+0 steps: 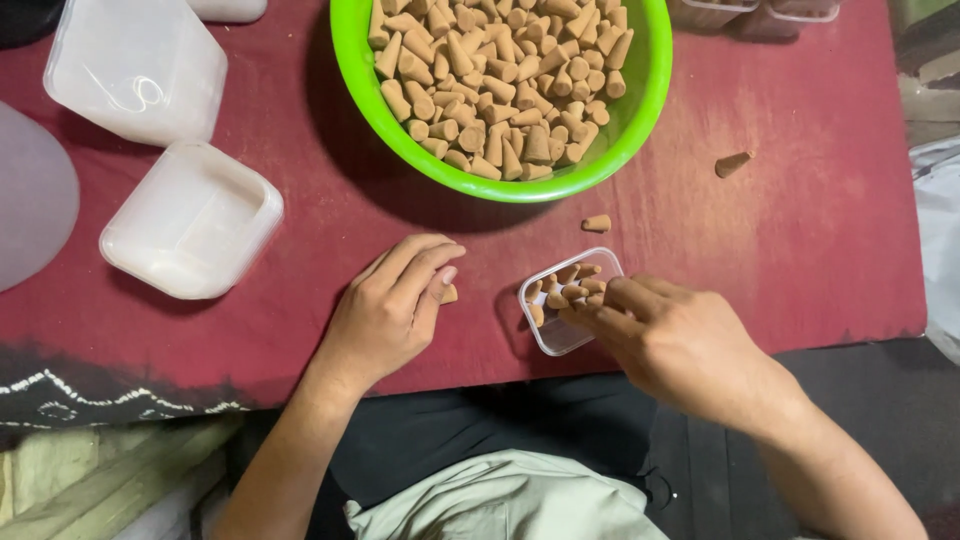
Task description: Filling a small plastic container with incense cones from a larger bowl
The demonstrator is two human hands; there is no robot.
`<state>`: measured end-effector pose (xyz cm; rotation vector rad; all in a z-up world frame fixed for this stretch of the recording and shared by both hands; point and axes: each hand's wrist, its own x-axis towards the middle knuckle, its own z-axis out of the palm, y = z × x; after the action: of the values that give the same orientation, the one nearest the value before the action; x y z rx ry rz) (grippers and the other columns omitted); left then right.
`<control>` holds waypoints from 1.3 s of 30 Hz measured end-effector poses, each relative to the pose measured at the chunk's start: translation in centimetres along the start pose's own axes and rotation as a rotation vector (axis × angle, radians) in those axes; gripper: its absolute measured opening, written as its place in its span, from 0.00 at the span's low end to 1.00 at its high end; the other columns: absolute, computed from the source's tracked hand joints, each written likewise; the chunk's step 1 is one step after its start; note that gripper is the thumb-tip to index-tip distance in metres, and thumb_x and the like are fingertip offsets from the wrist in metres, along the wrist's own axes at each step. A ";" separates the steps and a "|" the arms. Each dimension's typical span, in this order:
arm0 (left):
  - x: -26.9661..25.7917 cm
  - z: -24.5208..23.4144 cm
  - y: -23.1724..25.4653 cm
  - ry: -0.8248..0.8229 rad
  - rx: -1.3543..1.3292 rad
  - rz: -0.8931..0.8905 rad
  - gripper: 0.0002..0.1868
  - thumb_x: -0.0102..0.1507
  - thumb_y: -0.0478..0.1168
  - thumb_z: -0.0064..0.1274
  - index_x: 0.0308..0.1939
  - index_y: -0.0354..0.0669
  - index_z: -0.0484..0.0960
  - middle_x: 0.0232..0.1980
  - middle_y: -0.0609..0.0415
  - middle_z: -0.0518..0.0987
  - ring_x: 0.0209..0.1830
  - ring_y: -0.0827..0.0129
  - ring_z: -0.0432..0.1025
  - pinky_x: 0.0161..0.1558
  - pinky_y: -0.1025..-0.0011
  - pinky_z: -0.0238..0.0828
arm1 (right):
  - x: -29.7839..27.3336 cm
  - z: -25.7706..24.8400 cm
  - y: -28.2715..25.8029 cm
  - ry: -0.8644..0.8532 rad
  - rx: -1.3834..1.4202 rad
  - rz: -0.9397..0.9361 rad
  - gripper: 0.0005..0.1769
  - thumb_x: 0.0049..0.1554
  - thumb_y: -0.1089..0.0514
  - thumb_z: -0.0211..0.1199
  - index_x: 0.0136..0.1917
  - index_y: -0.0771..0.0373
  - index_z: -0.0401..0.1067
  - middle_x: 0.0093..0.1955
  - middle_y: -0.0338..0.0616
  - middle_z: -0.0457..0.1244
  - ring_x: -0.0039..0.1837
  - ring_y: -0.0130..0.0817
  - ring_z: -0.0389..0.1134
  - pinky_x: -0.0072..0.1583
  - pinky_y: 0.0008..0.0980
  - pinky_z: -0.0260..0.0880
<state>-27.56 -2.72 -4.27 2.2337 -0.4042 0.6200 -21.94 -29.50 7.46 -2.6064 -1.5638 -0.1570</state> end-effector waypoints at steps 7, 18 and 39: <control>0.9 -0.7 0.7 -0.019 0.001 -0.012 0.10 0.69 0.35 0.54 0.53 0.38 0.81 0.45 0.49 0.79 0.35 0.59 0.78 0.39 0.62 0.79 | -1.5 2.4 0.3 -0.122 -0.035 -0.032 0.23 0.56 0.39 0.65 0.52 0.60 0.76 0.36 0.41 0.65 0.36 0.40 0.72 0.36 0.39 0.73; 1.2 -0.9 0.9 -0.005 0.006 -0.012 0.10 0.67 0.35 0.56 0.52 0.38 0.82 0.42 0.49 0.79 0.34 0.60 0.78 0.36 0.64 0.80 | -1.7 3.5 1.3 -0.100 -0.047 -0.087 0.13 0.56 0.46 0.64 0.42 0.57 0.75 0.27 0.35 0.65 0.30 0.36 0.72 0.34 0.35 0.71; 1.5 -1.7 1.7 0.065 -0.140 0.029 0.12 0.65 0.14 0.42 0.47 0.21 0.78 0.47 0.40 0.71 0.34 0.66 0.73 0.39 0.75 0.89 | -0.2 4.0 8.3 0.105 0.269 0.072 0.11 0.62 0.66 0.65 0.57 0.72 0.74 0.53 0.56 0.64 0.50 0.48 0.68 0.47 0.42 0.73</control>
<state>-27.61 -2.71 -1.41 2.0729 -0.4343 0.6577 -14.55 -32.99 3.21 -2.4009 -1.3514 -0.0709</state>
